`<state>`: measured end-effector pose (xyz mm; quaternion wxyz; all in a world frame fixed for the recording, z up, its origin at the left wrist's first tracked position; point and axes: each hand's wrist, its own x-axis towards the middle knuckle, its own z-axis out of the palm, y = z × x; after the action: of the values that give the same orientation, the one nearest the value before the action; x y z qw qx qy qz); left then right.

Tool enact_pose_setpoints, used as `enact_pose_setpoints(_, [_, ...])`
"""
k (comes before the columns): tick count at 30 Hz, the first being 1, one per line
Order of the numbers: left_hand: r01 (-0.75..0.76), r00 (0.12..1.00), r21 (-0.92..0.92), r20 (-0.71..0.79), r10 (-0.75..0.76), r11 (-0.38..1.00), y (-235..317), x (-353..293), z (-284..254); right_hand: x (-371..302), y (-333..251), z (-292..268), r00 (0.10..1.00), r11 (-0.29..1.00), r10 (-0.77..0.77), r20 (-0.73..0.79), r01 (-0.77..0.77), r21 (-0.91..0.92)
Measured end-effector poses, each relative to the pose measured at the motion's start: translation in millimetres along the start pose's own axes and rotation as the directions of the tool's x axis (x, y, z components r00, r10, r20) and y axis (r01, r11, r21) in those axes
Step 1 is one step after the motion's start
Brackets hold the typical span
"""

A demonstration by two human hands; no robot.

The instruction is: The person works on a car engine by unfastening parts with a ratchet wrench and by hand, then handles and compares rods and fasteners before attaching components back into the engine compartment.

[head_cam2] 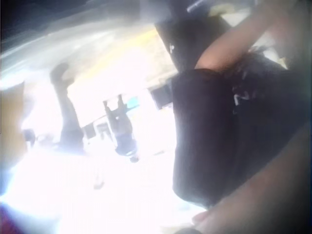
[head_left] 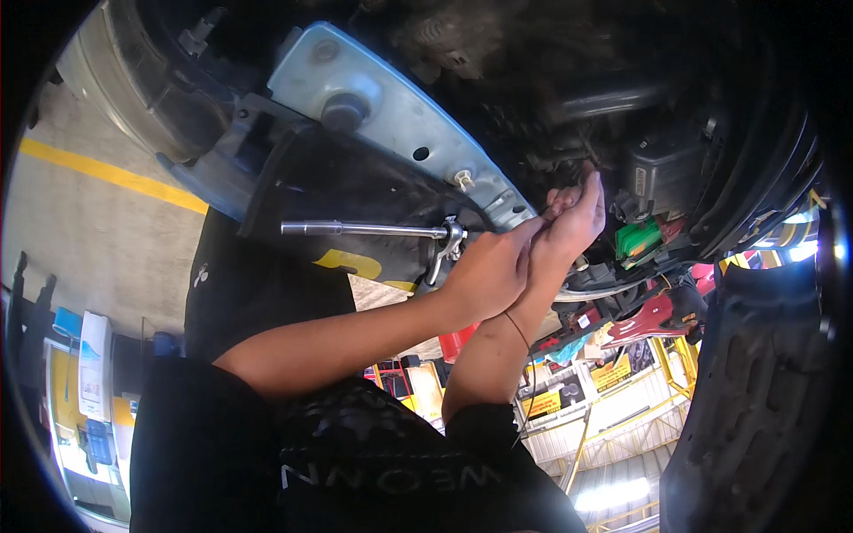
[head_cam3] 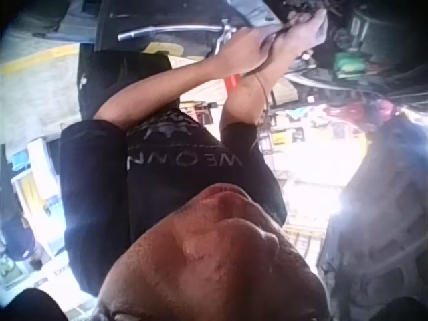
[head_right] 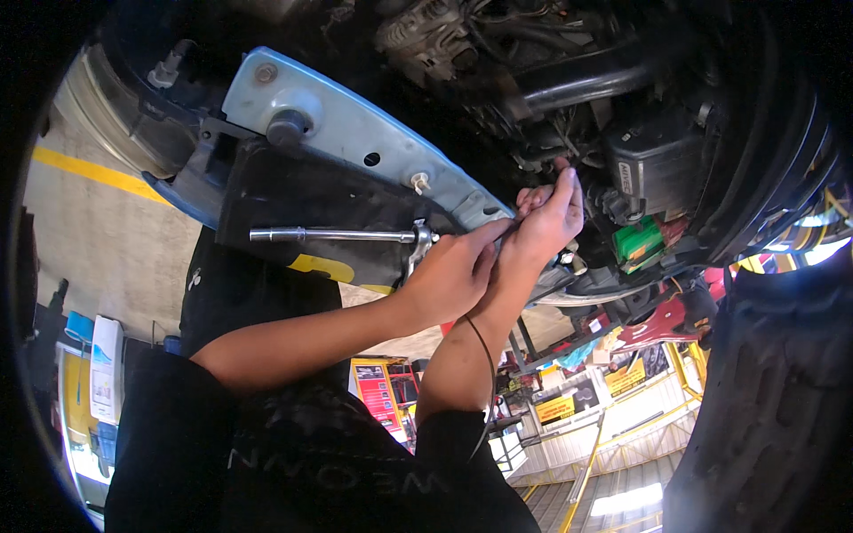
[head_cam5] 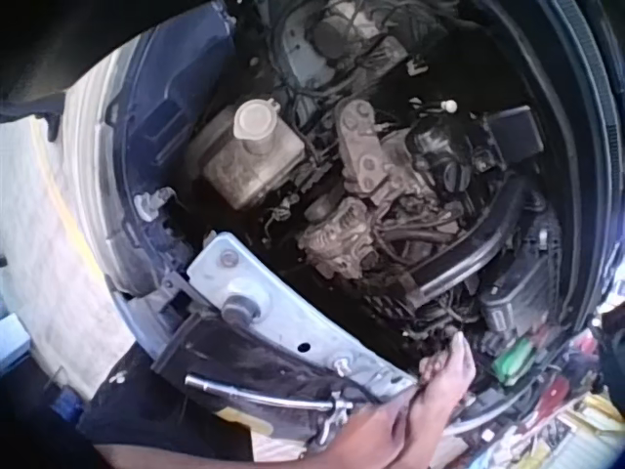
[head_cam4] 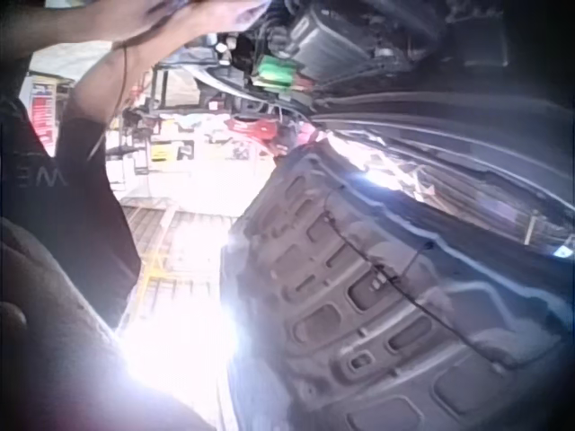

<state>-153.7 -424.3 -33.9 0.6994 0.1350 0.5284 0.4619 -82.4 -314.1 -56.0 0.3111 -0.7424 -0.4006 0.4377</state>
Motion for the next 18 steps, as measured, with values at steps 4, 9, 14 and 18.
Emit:
enact_pose_setpoints(4, [0.011,1.000,-0.005,-0.008,-0.011,1.000,-6.9,-4.1,-4.6,-6.2,7.2,3.2,0.998,0.999,0.024,-0.057,-0.026,-0.028])
enact_pose_setpoints(9, [0.005,1.000,0.005,-0.014,-0.005,1.000,-7.9,2.8,-5.7,3.0,15.5,2.6,0.996,1.000,-0.012,-0.090,0.011,-0.008])
enact_pose_setpoints(14, [-0.043,0.998,0.042,-0.049,0.045,0.998,0.0,19.5,-0.6,21.7,4.3,13.4,0.994,0.997,-0.076,-0.075,0.077,0.015])
enact_pose_setpoints(18, [-0.104,0.987,0.086,-0.115,0.114,0.991,1.1,39.1,3.6,42.0,8.6,22.1,0.991,0.998,-0.057,-0.119,0.060,0.024])
